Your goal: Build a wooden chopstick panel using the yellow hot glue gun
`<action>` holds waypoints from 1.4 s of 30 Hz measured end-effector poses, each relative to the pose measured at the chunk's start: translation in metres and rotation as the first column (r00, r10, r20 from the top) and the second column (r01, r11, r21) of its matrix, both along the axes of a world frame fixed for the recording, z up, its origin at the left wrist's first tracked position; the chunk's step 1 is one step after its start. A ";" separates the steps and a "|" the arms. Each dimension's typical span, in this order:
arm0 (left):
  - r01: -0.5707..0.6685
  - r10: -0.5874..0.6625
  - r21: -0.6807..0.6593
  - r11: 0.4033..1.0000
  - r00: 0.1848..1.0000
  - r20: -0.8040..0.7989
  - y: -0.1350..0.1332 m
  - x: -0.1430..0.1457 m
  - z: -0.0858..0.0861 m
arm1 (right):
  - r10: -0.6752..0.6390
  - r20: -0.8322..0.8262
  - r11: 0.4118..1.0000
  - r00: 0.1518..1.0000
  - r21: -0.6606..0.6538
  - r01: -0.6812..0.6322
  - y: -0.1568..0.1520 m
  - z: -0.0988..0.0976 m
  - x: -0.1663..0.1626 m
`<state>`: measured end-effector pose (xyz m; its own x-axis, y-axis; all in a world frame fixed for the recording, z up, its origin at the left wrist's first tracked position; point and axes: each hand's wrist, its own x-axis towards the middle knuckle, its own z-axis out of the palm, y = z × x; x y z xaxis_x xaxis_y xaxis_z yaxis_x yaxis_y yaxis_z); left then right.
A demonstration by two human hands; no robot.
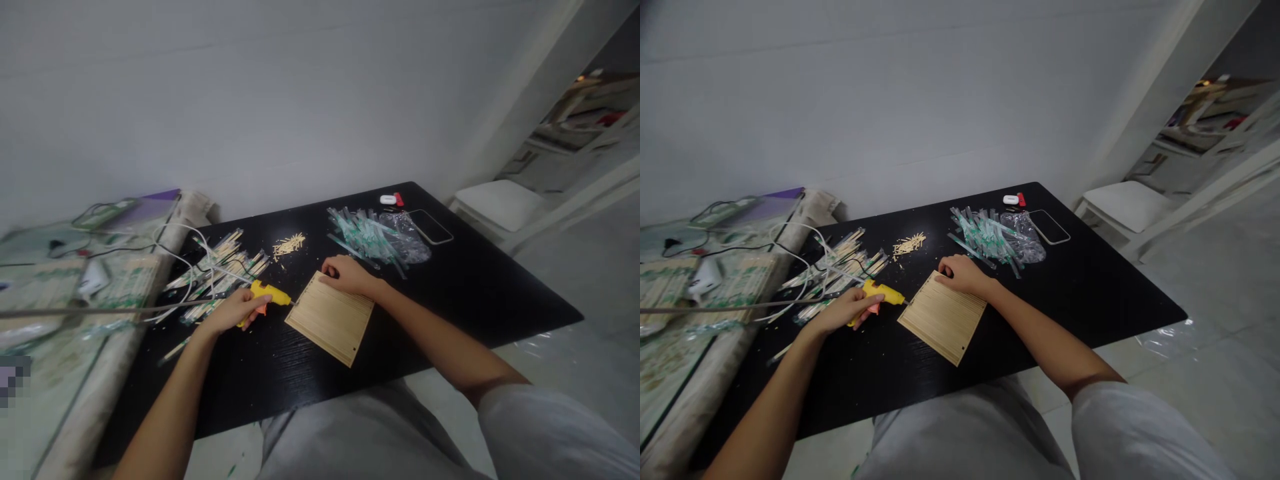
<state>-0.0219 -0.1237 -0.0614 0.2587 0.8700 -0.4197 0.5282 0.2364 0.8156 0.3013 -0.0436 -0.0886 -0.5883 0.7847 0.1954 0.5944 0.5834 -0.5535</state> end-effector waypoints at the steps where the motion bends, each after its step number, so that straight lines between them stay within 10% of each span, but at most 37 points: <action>1: 0.015 -0.015 -0.010 1.000 1.000 0.001 0.000 -0.001 0.001 | -0.001 -0.001 1.000 1.000 -0.001 0.001 0.000 0.000 0.000; 42: -0.316 0.301 0.091 0.944 0.942 0.151 0.000 0.029 -0.014 | -0.012 -0.043 0.993 0.999 0.115 0.017 -0.005 -0.018 -0.009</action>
